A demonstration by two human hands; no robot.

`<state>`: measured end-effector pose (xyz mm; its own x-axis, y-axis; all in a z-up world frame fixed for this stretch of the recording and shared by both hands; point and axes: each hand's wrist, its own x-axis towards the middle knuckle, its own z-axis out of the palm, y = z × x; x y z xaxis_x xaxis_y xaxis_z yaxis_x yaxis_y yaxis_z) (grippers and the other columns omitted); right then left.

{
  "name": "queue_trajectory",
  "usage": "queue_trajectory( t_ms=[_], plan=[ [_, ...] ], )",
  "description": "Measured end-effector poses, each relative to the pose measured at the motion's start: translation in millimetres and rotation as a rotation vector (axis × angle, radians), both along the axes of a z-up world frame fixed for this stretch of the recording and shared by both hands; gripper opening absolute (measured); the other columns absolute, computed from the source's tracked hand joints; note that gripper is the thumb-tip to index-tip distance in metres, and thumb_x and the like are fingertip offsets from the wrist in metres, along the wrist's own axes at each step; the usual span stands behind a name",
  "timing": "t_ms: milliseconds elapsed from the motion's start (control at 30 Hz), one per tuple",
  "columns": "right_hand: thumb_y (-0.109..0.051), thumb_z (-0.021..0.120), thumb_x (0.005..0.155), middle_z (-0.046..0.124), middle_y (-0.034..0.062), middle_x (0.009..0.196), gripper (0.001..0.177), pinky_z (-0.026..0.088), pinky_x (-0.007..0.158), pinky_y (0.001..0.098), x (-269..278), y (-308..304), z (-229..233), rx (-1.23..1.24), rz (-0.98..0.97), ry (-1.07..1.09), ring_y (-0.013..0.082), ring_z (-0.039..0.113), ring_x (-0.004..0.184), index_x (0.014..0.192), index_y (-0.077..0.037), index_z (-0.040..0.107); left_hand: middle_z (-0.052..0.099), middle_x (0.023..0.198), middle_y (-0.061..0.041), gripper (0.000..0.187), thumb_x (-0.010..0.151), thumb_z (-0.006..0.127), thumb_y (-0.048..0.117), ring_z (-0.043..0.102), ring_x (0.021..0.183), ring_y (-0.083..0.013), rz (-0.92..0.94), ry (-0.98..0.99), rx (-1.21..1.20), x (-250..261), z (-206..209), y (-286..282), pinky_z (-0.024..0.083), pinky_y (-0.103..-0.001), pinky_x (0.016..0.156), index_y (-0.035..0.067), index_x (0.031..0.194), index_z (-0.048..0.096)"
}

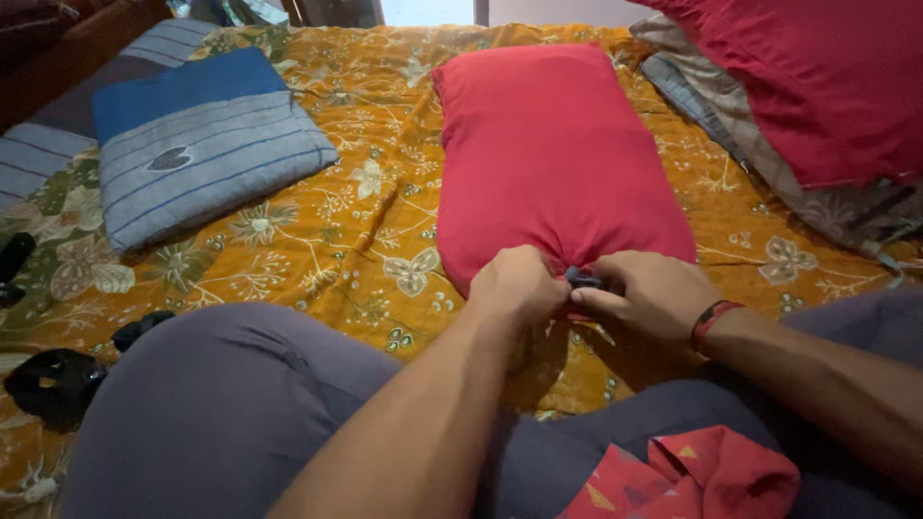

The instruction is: The person puts a red pillowcase over a pillow on a bed, smooths it out by hand, and then secures the opening using a drawstring.

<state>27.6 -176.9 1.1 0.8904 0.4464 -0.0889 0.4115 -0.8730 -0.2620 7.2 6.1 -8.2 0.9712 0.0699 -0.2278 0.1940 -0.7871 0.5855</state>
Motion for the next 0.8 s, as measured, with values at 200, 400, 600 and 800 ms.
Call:
queue_trajectory(
  t_ms=[200, 400, 600, 800],
  plan=[
    [-0.047, 0.053, 0.093, 0.076, 0.0058, 0.113, 0.039, 0.054, 0.091, 0.0462, 4, -2, -7, 0.001, 0.014, -0.02, 0.0298, 0.069, 0.109, 0.119, -0.026, 0.073, 0.073, 0.114, -0.015, 0.032, 0.085, 0.068, 0.039, 0.069, 0.11, -0.0337, 0.009, -0.065, -0.03, 0, -3, -3, 0.053, -0.047, 0.095, 0.023, 0.11, 0.078],
    [-0.045, 0.055, 0.091, 0.076, 0.0049, 0.11, 0.036, 0.054, 0.092, 0.046, 0, 2, -1, -0.058, -0.078, -0.012, 0.0297, 0.069, 0.108, 0.117, -0.031, 0.075, 0.076, 0.109, -0.017, 0.029, 0.085, 0.067, 0.033, 0.071, 0.108, -0.0351, 0.009, -0.074, 0.082, 4, -2, 1, 0.055, -0.047, 0.094, 0.016, 0.102, 0.082],
    [-0.043, 0.055, 0.091, 0.076, 0.0042, 0.108, 0.034, 0.054, 0.091, 0.0457, -1, 1, 4, -0.054, -0.083, 0.012, 0.0291, 0.07, 0.106, 0.116, -0.033, 0.076, 0.074, 0.106, -0.021, 0.026, 0.082, 0.067, 0.028, 0.07, 0.105, -0.0394, 0.008, -0.098, 0.149, 9, -7, 1, 0.055, -0.049, 0.091, 0.011, 0.099, 0.08],
    [-0.044, 0.055, 0.092, 0.076, 0.0055, 0.106, 0.034, 0.054, 0.089, 0.0463, 3, 0, 0, -0.095, -0.078, 0.015, 0.0294, 0.071, 0.105, 0.116, -0.034, 0.075, 0.075, 0.1, -0.02, 0.025, 0.081, 0.068, 0.028, 0.072, 0.101, -0.0384, -0.001, -0.169, 0.188, 9, -18, 4, 0.056, -0.049, 0.089, 0.012, 0.094, 0.081]
  ],
)
